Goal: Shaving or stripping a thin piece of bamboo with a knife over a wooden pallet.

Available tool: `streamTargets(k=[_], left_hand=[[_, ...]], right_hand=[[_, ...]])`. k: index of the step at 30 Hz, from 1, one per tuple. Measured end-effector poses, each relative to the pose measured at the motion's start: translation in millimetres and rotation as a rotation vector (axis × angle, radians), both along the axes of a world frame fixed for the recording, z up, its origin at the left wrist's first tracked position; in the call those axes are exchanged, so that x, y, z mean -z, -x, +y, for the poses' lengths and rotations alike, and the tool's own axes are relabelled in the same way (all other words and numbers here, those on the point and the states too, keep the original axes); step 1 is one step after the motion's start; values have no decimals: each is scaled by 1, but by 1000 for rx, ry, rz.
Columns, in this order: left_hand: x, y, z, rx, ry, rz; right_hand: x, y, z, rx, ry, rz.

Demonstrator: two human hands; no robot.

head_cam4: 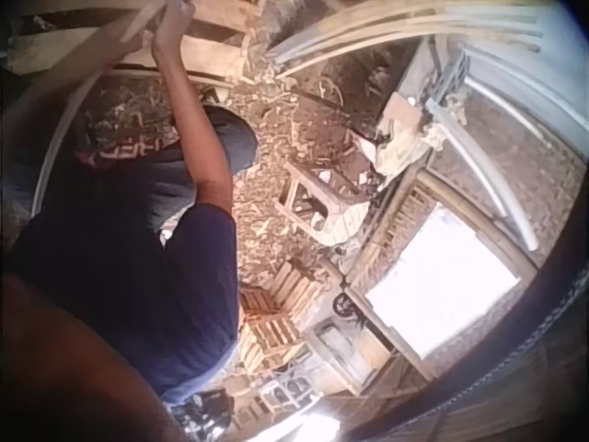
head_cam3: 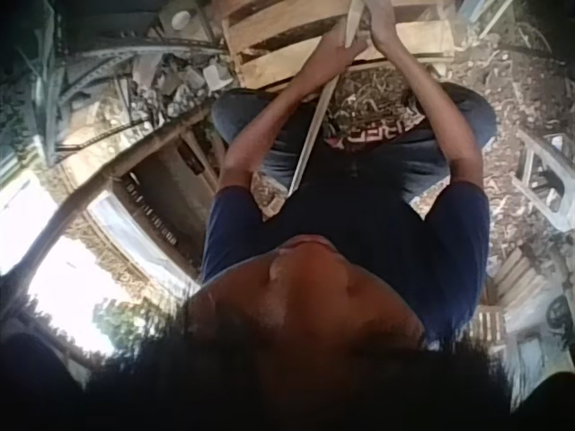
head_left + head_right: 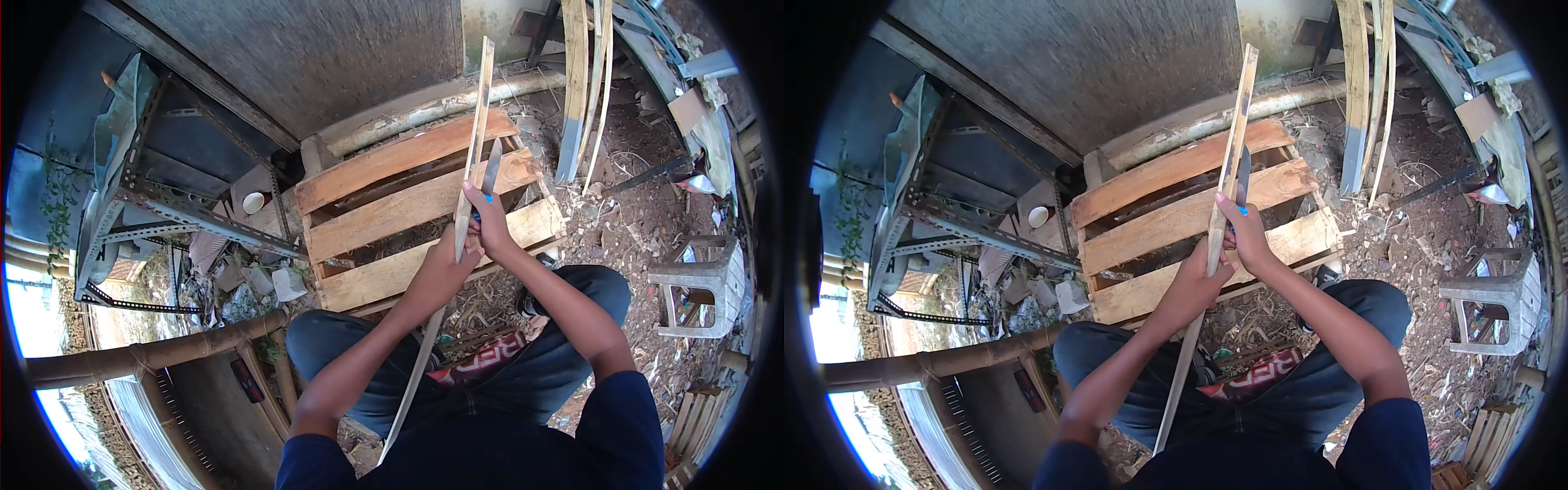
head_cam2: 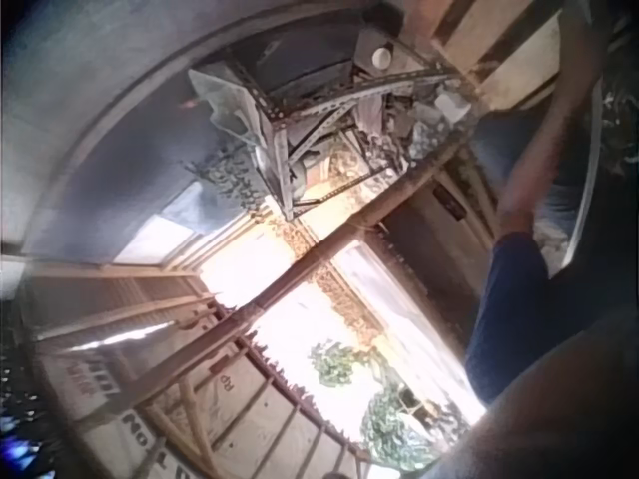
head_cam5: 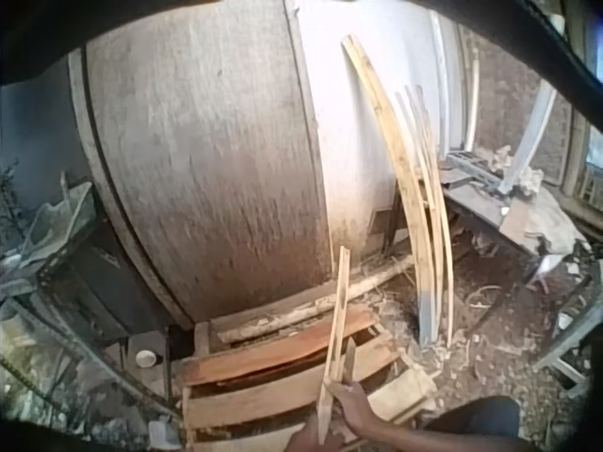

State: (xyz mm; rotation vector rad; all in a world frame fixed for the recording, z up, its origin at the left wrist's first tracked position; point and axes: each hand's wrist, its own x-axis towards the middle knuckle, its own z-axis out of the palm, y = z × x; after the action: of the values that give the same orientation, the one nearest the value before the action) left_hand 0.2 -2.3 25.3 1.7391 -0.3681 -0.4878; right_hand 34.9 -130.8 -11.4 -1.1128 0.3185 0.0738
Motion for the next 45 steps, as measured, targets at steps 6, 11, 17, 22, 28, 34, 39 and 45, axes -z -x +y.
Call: streamTargets(k=[6, 11, 17, 22, 28, 34, 39, 45], left_hand=[[0, 0, 3, 65, -262, -100], [-6, -3, 5, 135, -448, 4], [0, 0, 5, 114, -365, -7], [-1, -1, 8, 79, -165, 66], [-8, -7, 7, 77, 204, 514], [-2, -1, 1, 169, 260, 691], [-8, 4, 0, 202, 279, 788], [2, 13, -1, 237, 300, 780]], right_hand=[[23, -2, -4, -53, -41, -39], [30, 4, 4, -66, -54, -7], [29, 4, 4, -52, 4, -22], [1, 12, 6, -72, 141, -66], [-23, -11, -23, -92, 152, -47], [-20, -26, -52, 47, 244, -13], [-40, -28, -58, 157, 287, 1], [-29, -42, -89, 215, 313, -61]])
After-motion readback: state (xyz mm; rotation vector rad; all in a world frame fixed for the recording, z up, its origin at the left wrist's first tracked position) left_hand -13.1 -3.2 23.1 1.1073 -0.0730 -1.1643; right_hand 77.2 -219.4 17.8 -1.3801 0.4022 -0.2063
